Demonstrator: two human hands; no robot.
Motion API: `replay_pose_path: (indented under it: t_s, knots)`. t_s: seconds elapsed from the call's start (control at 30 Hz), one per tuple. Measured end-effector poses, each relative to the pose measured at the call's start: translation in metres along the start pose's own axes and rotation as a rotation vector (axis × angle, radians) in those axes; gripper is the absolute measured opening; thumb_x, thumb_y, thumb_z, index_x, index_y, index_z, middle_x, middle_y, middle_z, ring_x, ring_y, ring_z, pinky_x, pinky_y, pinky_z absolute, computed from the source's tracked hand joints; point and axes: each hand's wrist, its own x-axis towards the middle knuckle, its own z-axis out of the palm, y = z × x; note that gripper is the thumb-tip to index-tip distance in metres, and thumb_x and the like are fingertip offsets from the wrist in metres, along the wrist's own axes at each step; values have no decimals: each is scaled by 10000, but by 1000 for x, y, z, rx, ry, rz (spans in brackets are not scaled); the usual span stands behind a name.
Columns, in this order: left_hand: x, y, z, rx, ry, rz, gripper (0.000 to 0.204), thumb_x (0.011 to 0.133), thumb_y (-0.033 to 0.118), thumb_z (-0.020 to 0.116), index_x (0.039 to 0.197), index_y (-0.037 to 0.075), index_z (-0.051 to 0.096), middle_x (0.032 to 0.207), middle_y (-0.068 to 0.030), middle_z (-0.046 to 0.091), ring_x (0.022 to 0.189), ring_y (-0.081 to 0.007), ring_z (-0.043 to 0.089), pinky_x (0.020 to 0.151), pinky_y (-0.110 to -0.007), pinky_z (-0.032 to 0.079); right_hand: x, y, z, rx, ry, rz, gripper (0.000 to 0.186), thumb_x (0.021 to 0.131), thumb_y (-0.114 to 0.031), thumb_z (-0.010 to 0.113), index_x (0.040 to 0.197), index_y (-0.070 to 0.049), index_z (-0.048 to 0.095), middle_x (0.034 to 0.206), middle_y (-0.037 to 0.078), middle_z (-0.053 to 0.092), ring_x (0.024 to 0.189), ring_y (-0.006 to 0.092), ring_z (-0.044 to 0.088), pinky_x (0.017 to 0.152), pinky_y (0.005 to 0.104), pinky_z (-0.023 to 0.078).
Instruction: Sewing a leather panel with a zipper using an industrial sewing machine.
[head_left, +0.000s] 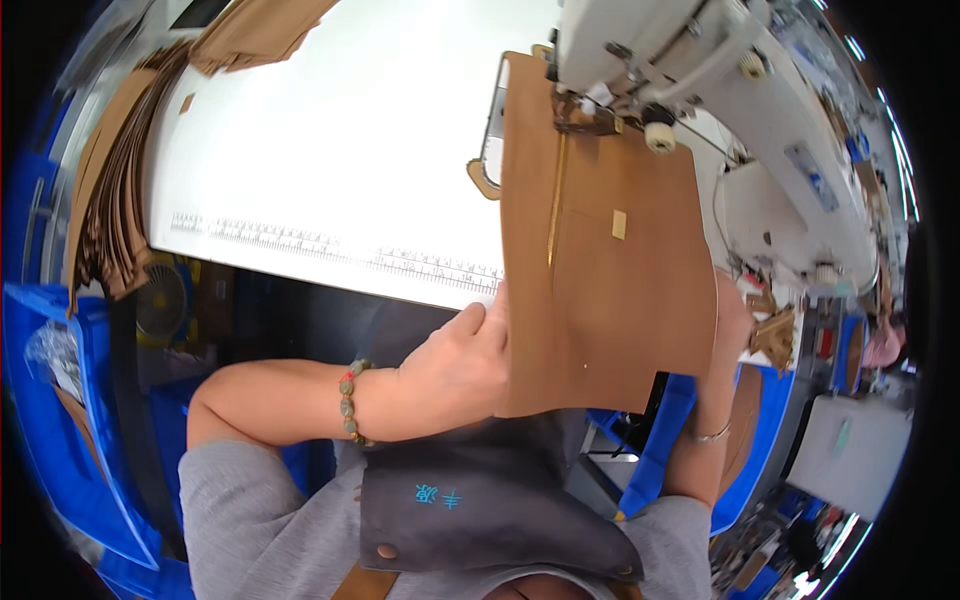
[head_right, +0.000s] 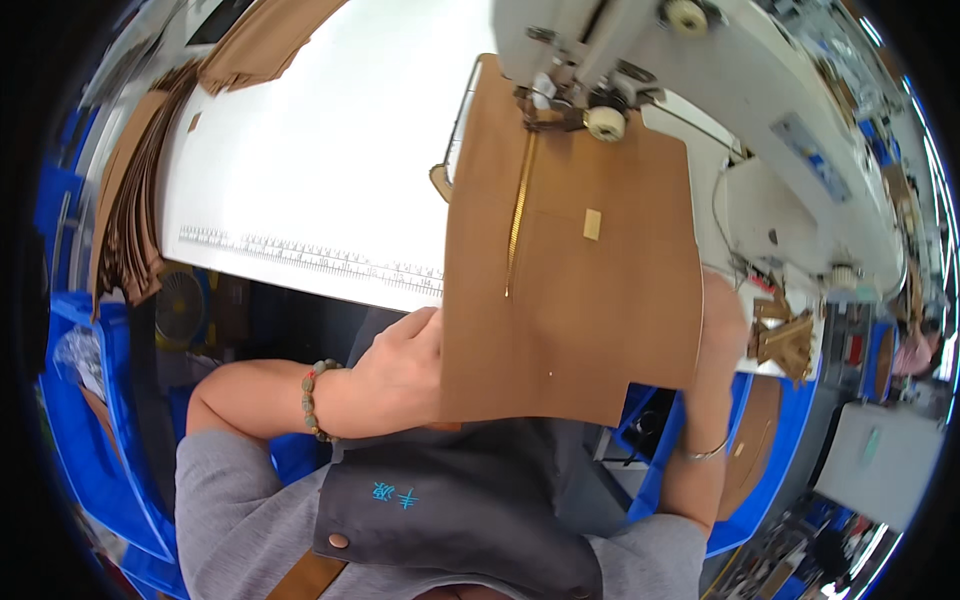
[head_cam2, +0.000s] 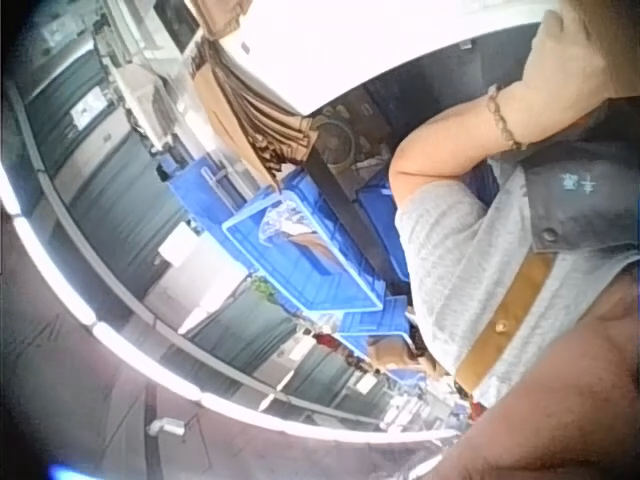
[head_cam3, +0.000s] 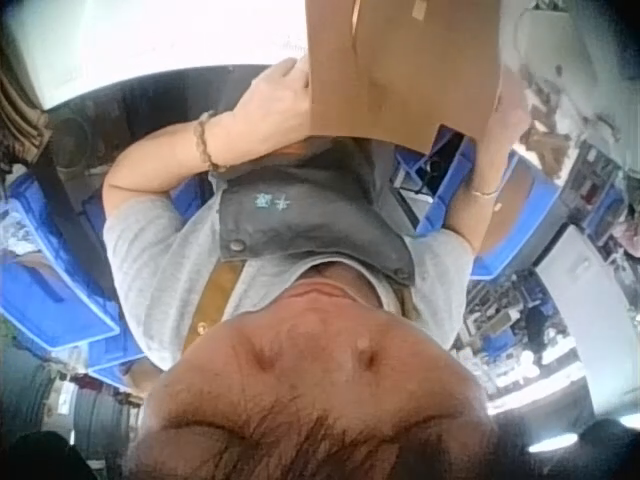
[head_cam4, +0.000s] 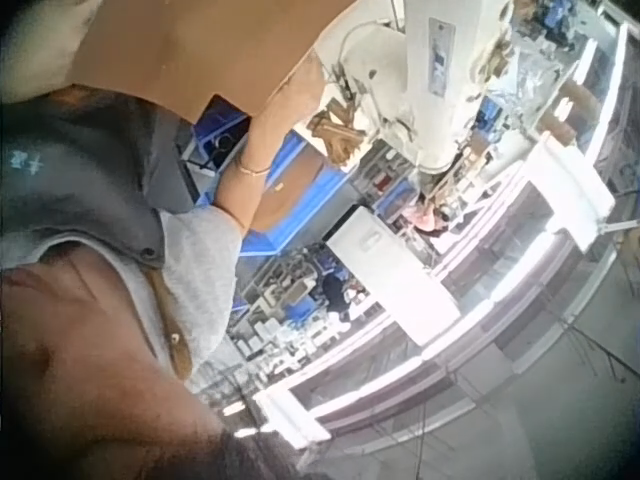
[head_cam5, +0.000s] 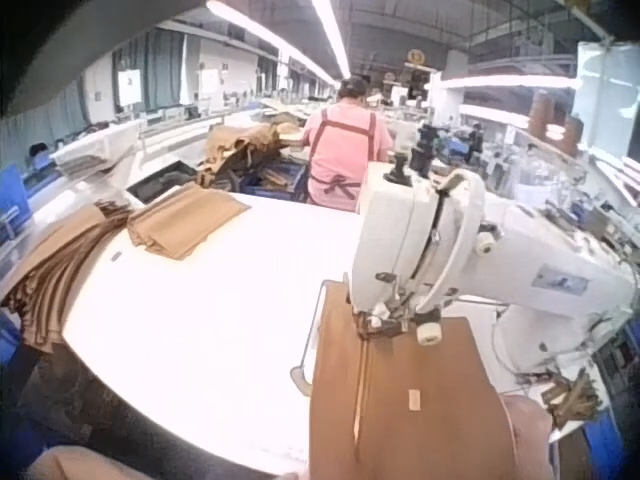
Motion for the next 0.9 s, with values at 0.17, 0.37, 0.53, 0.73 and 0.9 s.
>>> replay_pose_path:
  t_s: [0.17,0.37,0.53,0.73,0.9]
  knots:
    - [-8,-2,-8,-57,-94,14,703,581,250,810,1256,83,712,1282,-190,651,1163,-397,627,787,-369,555,15,-41,-23,287,176,111,172,968,-66,687,1131,-27,726,1097,151,726,1032,328,703,939,399,543]
    - [-12,-2,-10,-103,-79,-63,692,597,278,841,1259,125,712,1342,-138,642,1272,-351,604,984,-439,553,-6,-105,19,366,-321,-281,528,905,-322,760,1384,-127,658,1400,160,599,1306,331,580,1101,524,469]
    - [-16,-21,-19,-110,-18,-188,347,695,86,764,1041,65,768,1241,-138,689,1187,-349,662,964,-446,568,-13,-112,25,240,-240,-346,614,852,-378,774,1378,-82,659,1415,196,589,1356,372,546,1124,570,443]
    - [3,-61,-37,-80,127,-376,318,730,-109,700,1007,40,748,1055,-107,733,1036,-327,707,868,-402,579,-14,-111,28,263,-240,-391,667,811,-400,800,1346,-25,666,1395,227,597,1327,402,556,1107,555,460]
    - [35,-64,-15,-52,-172,-270,634,846,333,825,1355,9,633,1476,-149,596,1370,-366,560,1112,-511,463,-7,-109,23,283,-252,-409,607,830,-394,789,1289,-11,684,1345,228,629,1270,387,596,1093,537,474]
